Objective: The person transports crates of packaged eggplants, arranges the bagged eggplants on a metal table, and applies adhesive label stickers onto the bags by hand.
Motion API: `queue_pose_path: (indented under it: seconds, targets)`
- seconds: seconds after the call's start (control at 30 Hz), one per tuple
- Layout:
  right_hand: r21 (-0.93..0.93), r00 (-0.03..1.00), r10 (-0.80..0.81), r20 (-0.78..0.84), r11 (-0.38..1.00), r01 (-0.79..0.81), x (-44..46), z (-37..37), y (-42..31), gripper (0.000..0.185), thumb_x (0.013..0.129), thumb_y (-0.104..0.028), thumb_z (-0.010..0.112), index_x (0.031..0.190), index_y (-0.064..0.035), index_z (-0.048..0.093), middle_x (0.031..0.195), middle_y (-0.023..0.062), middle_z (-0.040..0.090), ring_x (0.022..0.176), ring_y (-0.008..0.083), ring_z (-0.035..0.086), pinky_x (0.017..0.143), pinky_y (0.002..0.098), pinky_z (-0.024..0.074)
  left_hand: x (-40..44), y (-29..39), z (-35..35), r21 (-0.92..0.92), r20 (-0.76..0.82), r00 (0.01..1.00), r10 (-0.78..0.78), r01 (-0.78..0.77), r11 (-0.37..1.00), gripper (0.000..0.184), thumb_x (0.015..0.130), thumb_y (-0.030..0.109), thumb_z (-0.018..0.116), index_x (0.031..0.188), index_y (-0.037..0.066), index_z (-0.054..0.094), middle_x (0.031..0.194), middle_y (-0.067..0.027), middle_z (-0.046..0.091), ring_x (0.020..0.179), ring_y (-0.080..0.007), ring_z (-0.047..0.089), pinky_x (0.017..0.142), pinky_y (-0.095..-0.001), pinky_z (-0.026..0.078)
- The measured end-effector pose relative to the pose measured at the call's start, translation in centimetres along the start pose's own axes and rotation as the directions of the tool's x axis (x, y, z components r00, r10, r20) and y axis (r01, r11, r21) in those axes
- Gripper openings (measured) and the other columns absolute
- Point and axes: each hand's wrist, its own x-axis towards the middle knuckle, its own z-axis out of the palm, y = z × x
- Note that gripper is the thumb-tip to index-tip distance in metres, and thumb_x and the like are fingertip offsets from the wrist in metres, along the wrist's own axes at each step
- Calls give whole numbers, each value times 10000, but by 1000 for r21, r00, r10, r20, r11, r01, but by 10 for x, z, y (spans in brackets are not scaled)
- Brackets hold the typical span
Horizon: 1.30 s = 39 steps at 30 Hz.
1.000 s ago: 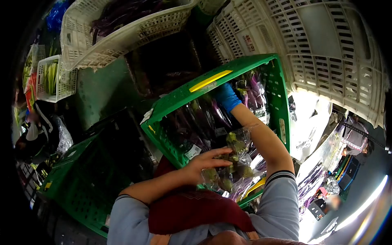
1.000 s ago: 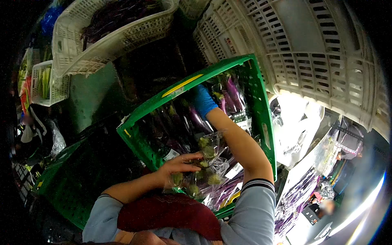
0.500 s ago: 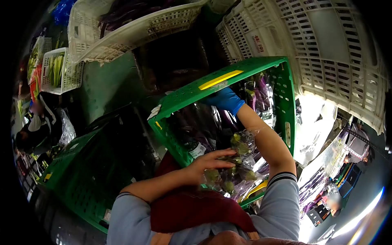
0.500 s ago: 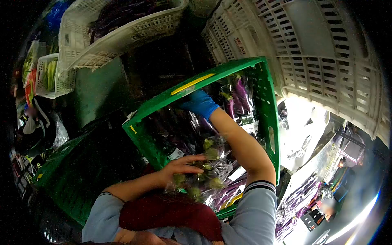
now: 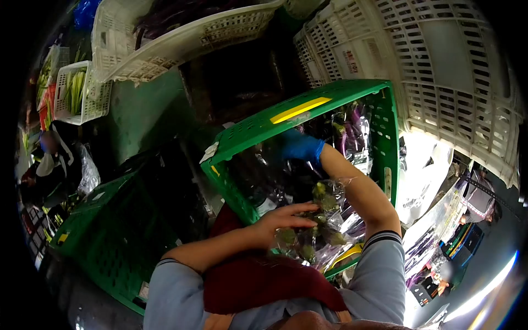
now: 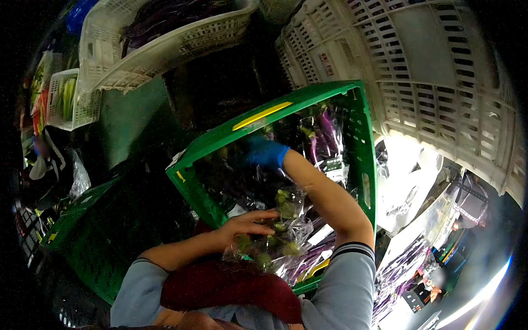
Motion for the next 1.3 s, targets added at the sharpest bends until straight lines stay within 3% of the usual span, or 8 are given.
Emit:
queue_pose_path:
  seconds: [0.43, 0.63, 0.83, 0.9, 0.97, 1.07, 1.2, 1.3]
  targets:
    - [-70, 991, -71, -113, 996, 63, -1, -2, 11, 522, 730, -22, 620, 1208, -17, 411, 1196, 109, 470, 1084, 179, 437, 924, 307, 357, 3, -5, 2, 25, 23, 999, 41, -41, 999, 485, 672, 147, 694, 1131, 134, 537, 1314, -140, 350, 1235, -342, 289, 976, -414, 293]
    - [-189, 803, -474, -361, 880, 435, -32, -13, -15, 347, 752, -11, 599, 1090, -24, 523, 1021, 73, 586, 901, 132, 551, 815, 288, 440, 5, 2, 1, 14, 35, 999, 31, -32, 999, 460, 684, 130, 682, 1122, 132, 541, 1313, -137, 353, 1236, -336, 290, 979, -411, 288]
    - [-326, 956, -260, -133, 923, 205, -44, -37, 4, 324, 796, -103, 563, 1104, -17, 511, 1026, 87, 596, 890, 145, 567, 773, 262, 456, 12, 0, -1, 35, 10, 999, 37, -38, 999, 502, 683, 52, 667, 1154, 114, 505, 1332, -111, 333, 1249, -286, 283, 983, -404, 290]
    - [196, 964, -63, -260, 974, 117, -60, -54, -2, 337, 808, -100, 541, 1128, -9, 488, 1020, 86, 595, 884, 147, 569, 771, 263, 459, 25, 1, -1, 10, -151, 988, 34, -33, 999, 513, 690, 7, 647, 1168, 96, 483, 1336, -93, 333, 1251, -260, 282, 973, -389, 312]
    - [640, 899, 47, -434, 719, 272, -84, -51, -16, 335, 841, -106, 496, 1154, 6, 454, 1023, 89, 584, 902, 143, 560, 790, 260, 454, 37, 9, -7, -586, -371, 752, -545, 265, 766, 539, 777, 43, 585, 1261, 74, 352, 1216, -119, 417, 1154, -183, 377, 889, -316, 397]
    - [498, 768, 17, -641, 771, 398, -97, -42, 9, 344, 840, -109, 526, 1158, 4, 463, 1051, 92, 557, 938, 140, 527, 832, 253, 420, 47, -9, -13, -525, -714, 405, -571, 229, 820, 365, 826, 143, 552, 1133, 6, 408, 1000, -61, 501, 966, -122, 464, 834, -262, 372]
    - [-127, 598, -308, -739, 937, 326, -87, -14, 42, 376, 833, -92, 512, 1187, 5, 434, 1098, 82, 520, 988, 161, 476, 887, 257, 360, 52, -2, -7, -438, -702, 456, -547, 328, 837, 333, 791, 161, 601, 1058, 32, 451, 938, -25, 527, 873, -99, 482, 791, -264, 379]
    - [-116, 644, -192, -741, 980, 159, -77, -28, 47, 358, 766, -98, 551, 1101, 10, 487, 980, 111, 569, 877, 162, 519, 778, 281, 415, 54, -21, -3, -448, -631, 428, -647, 480, 754, 283, 782, 171, 597, 1011, 59, 474, 865, -14, 532, 739, -84, 503, 621, -257, 422]
